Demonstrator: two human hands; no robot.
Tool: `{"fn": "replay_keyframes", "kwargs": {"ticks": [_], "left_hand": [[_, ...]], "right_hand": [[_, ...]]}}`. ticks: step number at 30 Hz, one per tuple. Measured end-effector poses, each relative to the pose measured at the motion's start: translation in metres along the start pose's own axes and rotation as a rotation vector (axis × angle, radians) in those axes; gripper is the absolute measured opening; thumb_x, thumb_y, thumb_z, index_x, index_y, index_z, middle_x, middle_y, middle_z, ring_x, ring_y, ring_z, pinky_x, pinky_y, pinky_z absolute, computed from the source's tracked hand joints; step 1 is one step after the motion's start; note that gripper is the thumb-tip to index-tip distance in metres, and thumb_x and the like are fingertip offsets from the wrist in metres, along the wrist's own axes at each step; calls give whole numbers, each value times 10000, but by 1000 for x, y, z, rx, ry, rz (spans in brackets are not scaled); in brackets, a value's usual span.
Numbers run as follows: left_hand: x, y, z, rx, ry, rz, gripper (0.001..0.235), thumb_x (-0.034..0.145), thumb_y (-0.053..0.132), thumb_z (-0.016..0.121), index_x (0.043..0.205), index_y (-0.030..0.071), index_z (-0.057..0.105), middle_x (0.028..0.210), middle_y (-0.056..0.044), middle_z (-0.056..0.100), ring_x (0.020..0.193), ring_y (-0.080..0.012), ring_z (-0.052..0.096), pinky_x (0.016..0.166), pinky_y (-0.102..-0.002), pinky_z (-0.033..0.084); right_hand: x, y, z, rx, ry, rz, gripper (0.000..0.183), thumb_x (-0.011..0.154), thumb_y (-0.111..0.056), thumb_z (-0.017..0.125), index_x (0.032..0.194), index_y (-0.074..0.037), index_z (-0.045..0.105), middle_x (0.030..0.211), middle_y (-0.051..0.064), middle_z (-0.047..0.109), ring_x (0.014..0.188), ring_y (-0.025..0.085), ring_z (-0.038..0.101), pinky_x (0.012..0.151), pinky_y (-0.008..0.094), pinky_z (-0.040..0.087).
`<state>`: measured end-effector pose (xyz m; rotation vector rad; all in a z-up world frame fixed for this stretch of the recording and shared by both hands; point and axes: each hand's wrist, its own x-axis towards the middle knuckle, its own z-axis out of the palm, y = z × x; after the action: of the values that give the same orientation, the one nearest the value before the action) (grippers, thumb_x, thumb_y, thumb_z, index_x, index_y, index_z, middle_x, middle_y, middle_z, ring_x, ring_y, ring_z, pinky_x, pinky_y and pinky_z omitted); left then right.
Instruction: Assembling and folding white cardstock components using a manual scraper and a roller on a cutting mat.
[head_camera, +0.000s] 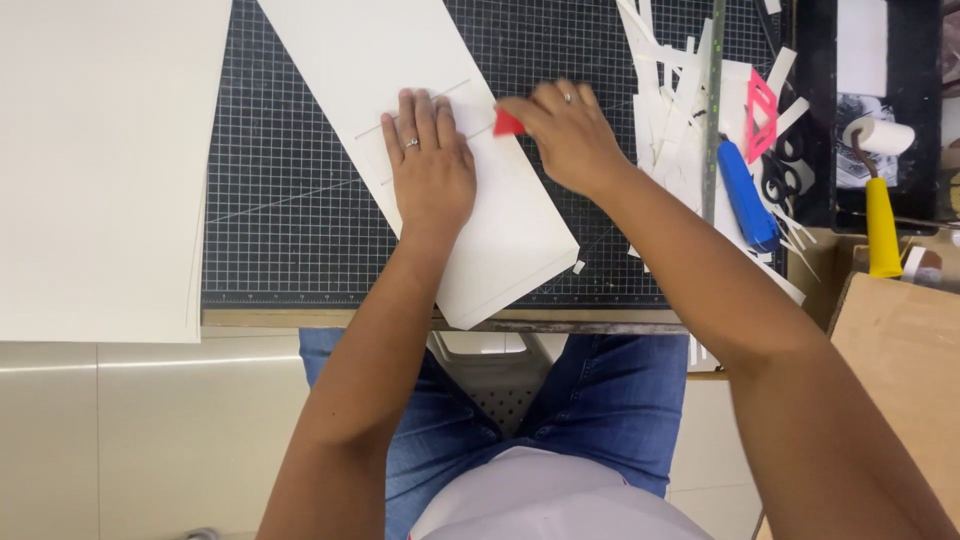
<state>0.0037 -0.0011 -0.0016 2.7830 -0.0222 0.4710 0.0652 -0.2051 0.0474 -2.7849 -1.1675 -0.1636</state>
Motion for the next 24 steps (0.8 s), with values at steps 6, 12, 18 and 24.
{"fn": "replay_keyframes", "kwargs": {"ticks": [6, 12, 18, 24], "left_hand": [[-1, 2, -7, 45, 16, 25, 472, 1093, 203, 416, 1496, -32, 488, 1574, -258, 425, 1509, -419, 254, 1264, -573, 139], [-2, 2, 0, 53, 13, 29, 485, 1094, 209, 412, 1499, -49, 479, 1581, -274, 399, 1513, -429, 230, 1267, -574, 130], [-1, 0, 1, 39, 52, 32, 458, 1082, 193, 443, 1477, -31, 506, 1569, -246, 420, 1506, -410, 258, 1261, -579, 146], [0, 0, -1, 28, -61, 3, 510, 1101, 237, 371, 1531, -28, 446, 1612, -255, 362, 1531, -405, 194, 1268, -569, 71]], "right_hand": [[-106, -25, -34, 41, -118, -35, 643, 889, 149, 504, 1424, -193, 603, 1015, 53, 524, 976, 276, 468, 870, 399, 364], [-109, -18, -28, 41, -112, -77, 659, 873, 184, 494, 1351, -246, 641, 1061, 36, 554, 1027, 268, 484, 908, 387, 351], [-3, -3, 10, -100, 168, -90, 625, 819, 184, 564, 1329, -174, 614, 1072, 68, 581, 985, 311, 537, 891, 425, 419], [-59, -25, -20, 46, -14, -85, 734, 781, 265, 431, 1314, -196, 635, 1023, 61, 506, 984, 287, 472, 863, 391, 347]]}}
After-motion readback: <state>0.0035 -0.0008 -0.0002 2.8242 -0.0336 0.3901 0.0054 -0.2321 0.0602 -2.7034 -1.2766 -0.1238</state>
